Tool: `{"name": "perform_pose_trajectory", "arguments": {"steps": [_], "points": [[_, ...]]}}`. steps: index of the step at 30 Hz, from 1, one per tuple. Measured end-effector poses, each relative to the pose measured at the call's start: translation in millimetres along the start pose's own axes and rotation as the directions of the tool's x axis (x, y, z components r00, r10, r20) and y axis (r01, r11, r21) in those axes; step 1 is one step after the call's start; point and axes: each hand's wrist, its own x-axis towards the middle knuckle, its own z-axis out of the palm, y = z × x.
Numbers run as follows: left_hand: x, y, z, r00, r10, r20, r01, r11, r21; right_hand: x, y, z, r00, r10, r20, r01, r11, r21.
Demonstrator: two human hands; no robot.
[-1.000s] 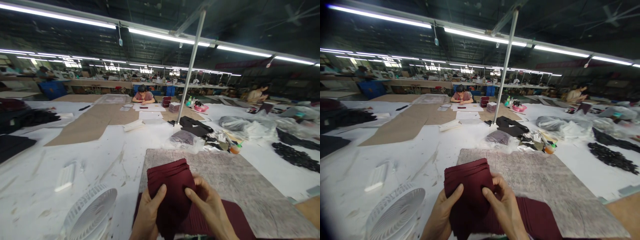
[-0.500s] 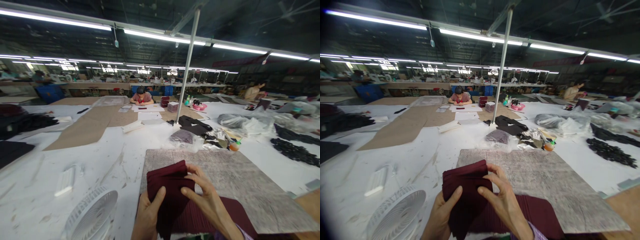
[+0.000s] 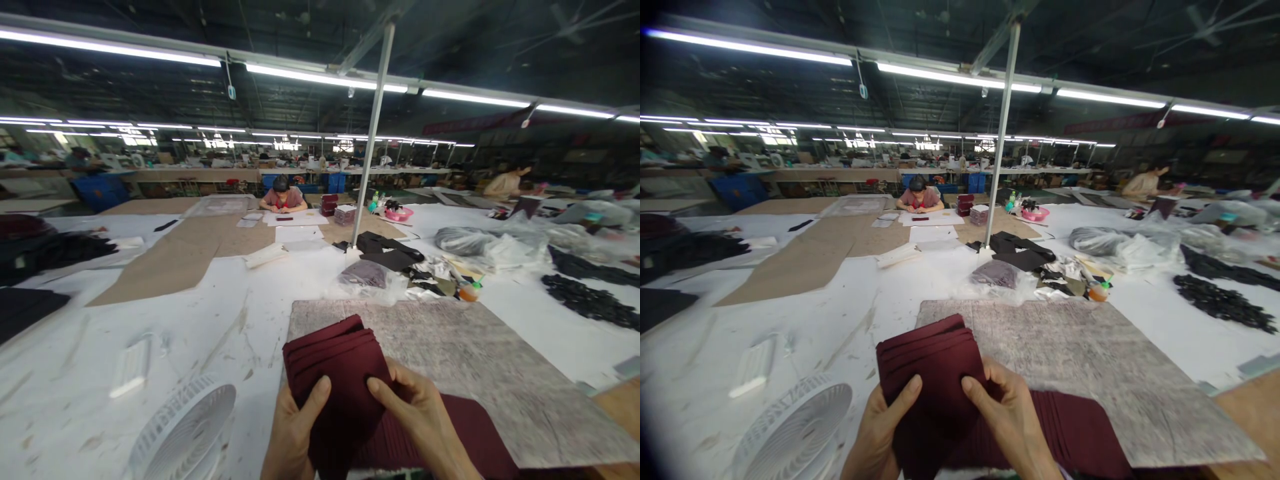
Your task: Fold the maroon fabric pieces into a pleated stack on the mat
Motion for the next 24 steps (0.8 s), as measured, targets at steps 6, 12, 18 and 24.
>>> {"name": "perform_pose_trajectory", "arguments": {"steps": [6,12,18,24], "points": [[-1.0,-1.5,-1.9,0.999,-0.05,0.018,0.05,0.999,-0.012,-1.6,10.9,-0.9,1.0,-0.026,-0.014,0.025,1.0,-0.007],[-2.9,0.2,-3.0,0.995,-0.071,0.064,0.07,0.997,0.017,-0.6,0.9,-7.3,0.996,-0.084,0.044,0.084,0.996,-0.02],[-4.3,-6.3,-4.5,0.99,-0.106,0.093,0.1,0.993,0.068,2.0,-10.0,-15.3,0.997,-0.069,0.022,0.071,0.994,-0.082],[-5.4,-4.1,-3.6,0.991,-0.082,0.107,0.075,0.995,0.072,1.6,-12.3,-12.5,0.999,-0.028,0.023,0.027,0.999,0.032]]}}
